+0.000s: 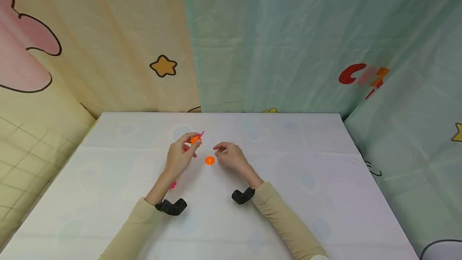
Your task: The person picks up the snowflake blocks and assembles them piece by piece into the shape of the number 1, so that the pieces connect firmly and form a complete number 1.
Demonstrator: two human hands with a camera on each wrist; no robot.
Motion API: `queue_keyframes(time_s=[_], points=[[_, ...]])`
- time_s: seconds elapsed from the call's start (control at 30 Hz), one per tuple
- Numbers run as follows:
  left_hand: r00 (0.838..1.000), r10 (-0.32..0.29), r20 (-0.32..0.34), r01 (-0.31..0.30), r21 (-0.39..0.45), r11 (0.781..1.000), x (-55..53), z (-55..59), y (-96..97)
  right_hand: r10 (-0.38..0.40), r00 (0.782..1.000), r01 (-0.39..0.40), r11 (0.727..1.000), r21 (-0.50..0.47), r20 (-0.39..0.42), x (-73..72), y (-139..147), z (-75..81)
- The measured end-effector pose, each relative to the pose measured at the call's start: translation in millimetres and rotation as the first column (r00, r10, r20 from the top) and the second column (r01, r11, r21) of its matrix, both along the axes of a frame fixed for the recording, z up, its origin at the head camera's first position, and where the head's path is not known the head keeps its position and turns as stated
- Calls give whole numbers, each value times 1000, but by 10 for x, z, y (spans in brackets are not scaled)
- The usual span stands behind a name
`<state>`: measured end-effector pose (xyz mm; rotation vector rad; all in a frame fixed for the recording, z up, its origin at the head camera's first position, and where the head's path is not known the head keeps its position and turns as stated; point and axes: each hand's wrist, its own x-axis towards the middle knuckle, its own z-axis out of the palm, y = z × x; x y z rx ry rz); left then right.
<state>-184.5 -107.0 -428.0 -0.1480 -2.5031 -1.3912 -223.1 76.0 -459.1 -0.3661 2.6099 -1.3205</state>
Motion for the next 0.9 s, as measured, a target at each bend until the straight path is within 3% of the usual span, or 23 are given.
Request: queue_keyframes(time_s=[0.37,0.63,0.9], points=[[998,-32,56,31,21,999,37,-53,-3,30,1000,-29,986,164,-2,2,-111,-47],[999,-27,32,26,33,999,29,-69,13,43,999,-40,962,269,-5,9,-197,-66],[999,-33,44,30,52,998,40,-82,31,52,997,-36,957,289,-49,4,-201,-73]])
